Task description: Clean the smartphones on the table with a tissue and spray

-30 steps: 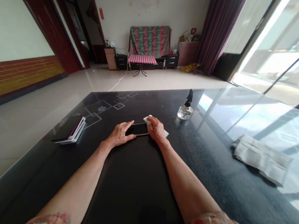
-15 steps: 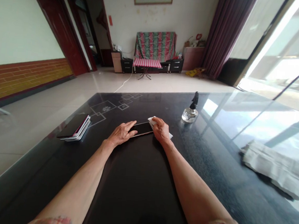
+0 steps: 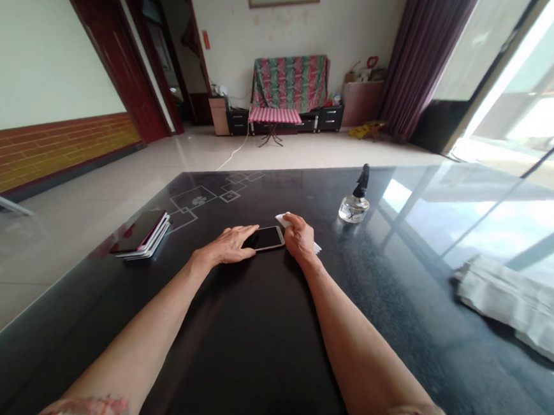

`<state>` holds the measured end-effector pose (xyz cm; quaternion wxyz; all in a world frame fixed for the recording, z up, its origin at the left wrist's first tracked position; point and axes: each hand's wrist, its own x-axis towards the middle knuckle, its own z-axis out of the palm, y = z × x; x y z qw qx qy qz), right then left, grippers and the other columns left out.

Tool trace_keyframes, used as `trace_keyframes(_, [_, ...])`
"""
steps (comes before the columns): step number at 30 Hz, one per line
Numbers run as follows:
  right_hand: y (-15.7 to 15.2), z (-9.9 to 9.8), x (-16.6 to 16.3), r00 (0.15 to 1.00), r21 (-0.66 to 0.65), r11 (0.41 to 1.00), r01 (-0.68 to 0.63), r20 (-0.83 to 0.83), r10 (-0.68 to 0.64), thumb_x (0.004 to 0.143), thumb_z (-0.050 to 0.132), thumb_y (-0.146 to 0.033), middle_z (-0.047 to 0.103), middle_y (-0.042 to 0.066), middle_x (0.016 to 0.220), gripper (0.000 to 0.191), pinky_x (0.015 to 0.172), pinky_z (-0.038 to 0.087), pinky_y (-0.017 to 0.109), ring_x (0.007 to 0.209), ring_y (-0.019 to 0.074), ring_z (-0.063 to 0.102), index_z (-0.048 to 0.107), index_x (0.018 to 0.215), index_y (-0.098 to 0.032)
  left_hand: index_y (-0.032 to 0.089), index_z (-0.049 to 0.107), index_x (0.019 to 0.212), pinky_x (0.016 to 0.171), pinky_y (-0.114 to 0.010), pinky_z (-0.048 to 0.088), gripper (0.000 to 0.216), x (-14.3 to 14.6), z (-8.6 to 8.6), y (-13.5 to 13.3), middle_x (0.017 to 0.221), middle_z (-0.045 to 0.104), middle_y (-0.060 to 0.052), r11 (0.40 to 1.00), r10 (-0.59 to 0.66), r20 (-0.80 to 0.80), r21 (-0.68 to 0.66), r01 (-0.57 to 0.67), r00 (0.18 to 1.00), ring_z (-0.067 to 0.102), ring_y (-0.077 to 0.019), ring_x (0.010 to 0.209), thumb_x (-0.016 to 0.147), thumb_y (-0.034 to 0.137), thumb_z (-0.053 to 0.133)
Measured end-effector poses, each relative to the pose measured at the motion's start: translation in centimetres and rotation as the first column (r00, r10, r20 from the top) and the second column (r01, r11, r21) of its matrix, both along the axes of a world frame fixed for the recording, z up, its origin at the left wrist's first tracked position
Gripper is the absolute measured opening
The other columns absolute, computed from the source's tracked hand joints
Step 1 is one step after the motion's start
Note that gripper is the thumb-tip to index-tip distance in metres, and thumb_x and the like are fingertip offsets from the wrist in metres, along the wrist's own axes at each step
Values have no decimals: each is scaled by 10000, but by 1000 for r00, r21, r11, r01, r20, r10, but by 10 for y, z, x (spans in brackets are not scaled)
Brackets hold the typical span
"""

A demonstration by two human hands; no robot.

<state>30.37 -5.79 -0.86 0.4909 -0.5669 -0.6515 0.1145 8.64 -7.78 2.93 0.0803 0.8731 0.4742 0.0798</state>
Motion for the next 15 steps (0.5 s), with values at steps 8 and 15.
trace_keyframes(8, [3, -5, -1, 999, 72, 997, -15, -33, 18, 725, 442, -43, 693, 44, 1103, 405, 950, 473, 293, 1009, 192, 644, 701, 982, -217, 194, 237, 1496, 1141, -484, 205, 955, 20, 22, 7, 1554, 265, -137, 992, 17, -138, -123, -34, 990, 223, -325, 1434, 684, 475, 654])
trace_keyframes(15, [4, -8, -2, 1000, 99, 995, 12, -20, -10, 682, 473, -53, 664, 94, 1159, 391, 989, 455, 326, 1057, 221, 623, 697, 979, -175, 165, 383, 1443, 1090, -410, 325, 832, 32, 18, 14, 1453, 449, -139, 994, -6, 41, -111, 10, 999, 434, -341, 1316, 686, 375, 657])
